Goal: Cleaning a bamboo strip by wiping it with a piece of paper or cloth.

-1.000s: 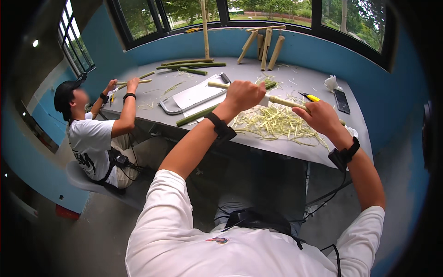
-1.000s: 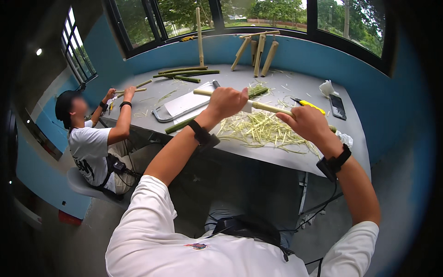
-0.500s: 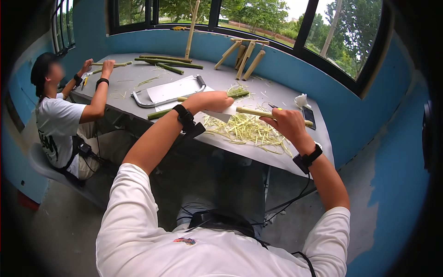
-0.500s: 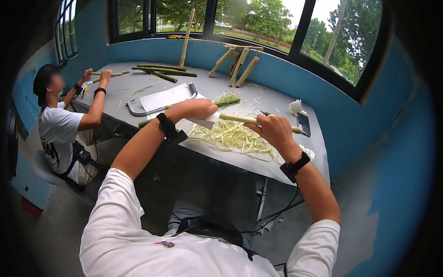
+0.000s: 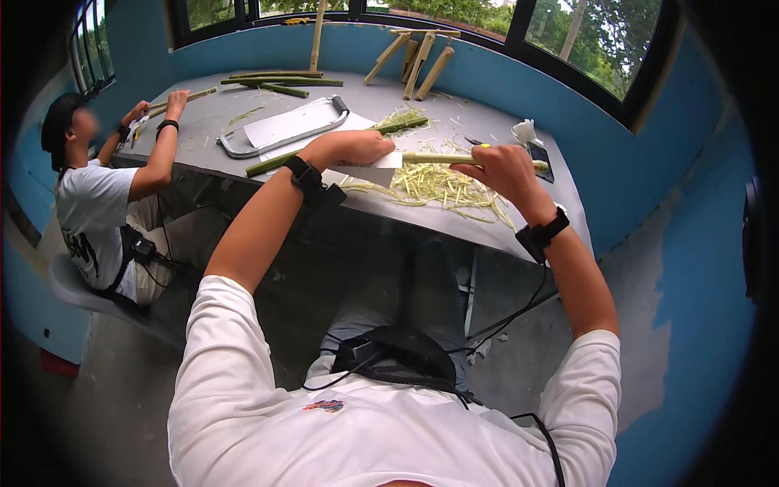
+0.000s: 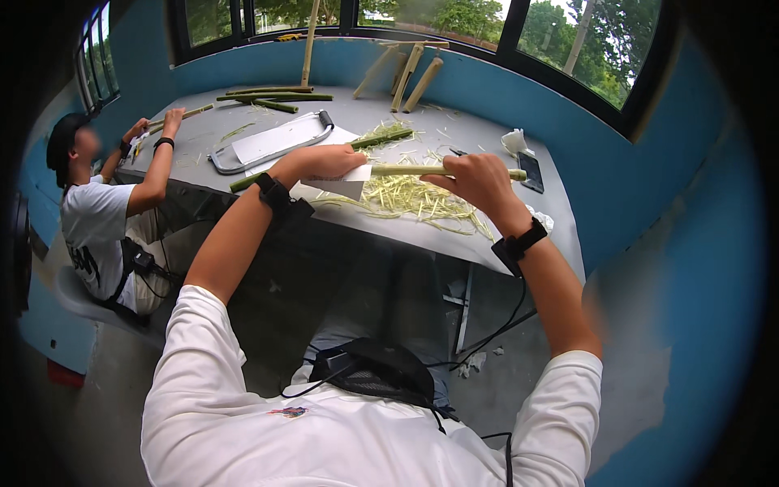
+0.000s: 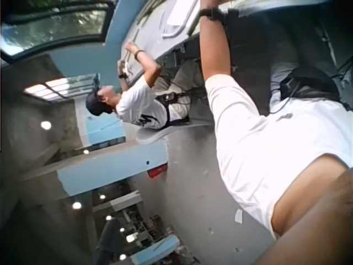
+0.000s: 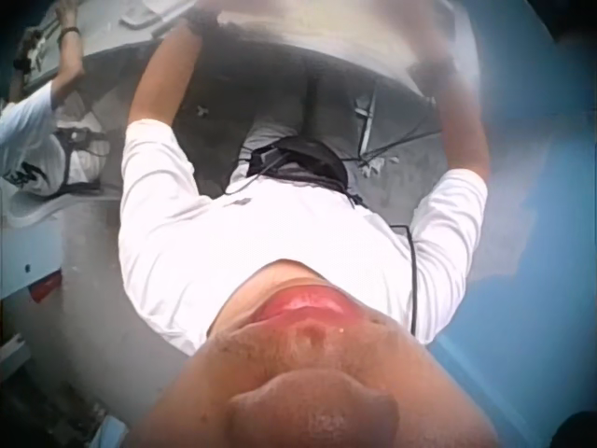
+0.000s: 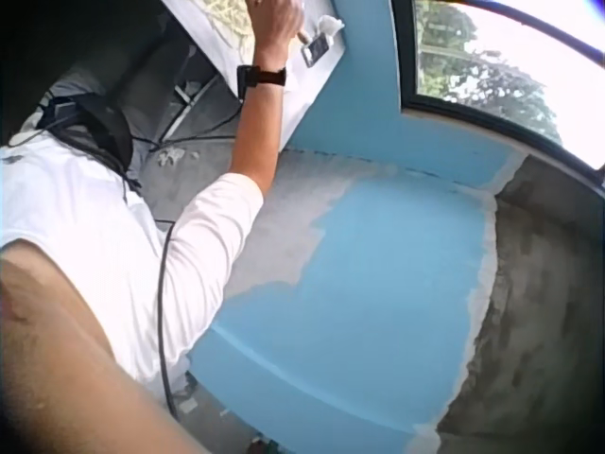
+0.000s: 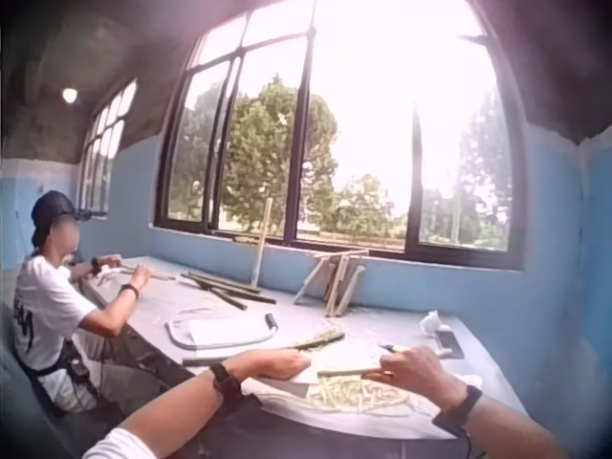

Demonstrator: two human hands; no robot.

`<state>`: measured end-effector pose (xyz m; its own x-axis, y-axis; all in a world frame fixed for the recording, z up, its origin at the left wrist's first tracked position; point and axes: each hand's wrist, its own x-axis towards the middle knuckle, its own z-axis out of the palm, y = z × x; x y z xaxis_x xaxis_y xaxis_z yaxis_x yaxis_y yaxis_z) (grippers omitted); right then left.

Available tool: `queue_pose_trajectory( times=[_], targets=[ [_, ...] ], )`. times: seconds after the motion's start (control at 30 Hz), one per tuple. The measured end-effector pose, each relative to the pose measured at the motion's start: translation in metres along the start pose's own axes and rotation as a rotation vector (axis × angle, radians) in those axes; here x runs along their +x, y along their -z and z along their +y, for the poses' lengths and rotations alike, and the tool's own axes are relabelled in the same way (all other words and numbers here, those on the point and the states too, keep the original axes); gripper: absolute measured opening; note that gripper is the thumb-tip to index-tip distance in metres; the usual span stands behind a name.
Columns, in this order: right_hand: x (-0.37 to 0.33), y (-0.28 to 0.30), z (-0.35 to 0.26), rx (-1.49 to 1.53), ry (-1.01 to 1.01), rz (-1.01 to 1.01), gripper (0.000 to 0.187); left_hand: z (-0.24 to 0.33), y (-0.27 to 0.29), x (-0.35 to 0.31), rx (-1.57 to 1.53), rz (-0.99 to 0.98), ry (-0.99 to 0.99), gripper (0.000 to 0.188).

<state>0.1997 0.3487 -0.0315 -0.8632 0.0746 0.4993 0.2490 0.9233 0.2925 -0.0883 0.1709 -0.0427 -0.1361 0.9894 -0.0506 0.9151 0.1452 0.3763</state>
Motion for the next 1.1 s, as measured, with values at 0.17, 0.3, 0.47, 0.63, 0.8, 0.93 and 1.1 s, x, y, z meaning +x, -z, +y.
queue_pose_trajectory(
  times=[0.17,0.3,0.47,0.63,0.8,0.93,1.1],
  targets=[
    [0.001,0.004,0.01,0.325,-0.31,-0.287,0.079,0.018,0.002,0.01,0.346,0.464,-0.055,0.06],
    [0.003,-0.008,0.016,0.538,-0.418,-0.542,0.084,0.004,-0.01,0.029,0.399,0.448,-0.066,0.068],
    [-0.004,-0.03,0.02,0.032,-0.059,-0.079,0.068,-0.021,-0.027,0.055,-0.01,0.126,0.023,0.064],
    [-0.007,-0.047,0.023,0.097,-0.076,-0.022,0.07,-0.017,-0.024,0.064,0.064,0.143,0.043,0.063],
    [0.001,-0.053,0.029,0.6,-0.379,-0.484,0.086,-0.012,-0.034,0.055,0.382,0.776,-0.157,0.063],
    [0.01,-0.04,0.031,0.842,-0.611,-0.767,0.087,-0.01,-0.029,0.054,0.355,0.918,-0.32,0.069],
    [0.019,-0.015,0.006,0.315,-0.319,-0.431,0.078,-0.014,-0.02,0.049,0.204,0.3,-0.045,0.061]
  ],
)
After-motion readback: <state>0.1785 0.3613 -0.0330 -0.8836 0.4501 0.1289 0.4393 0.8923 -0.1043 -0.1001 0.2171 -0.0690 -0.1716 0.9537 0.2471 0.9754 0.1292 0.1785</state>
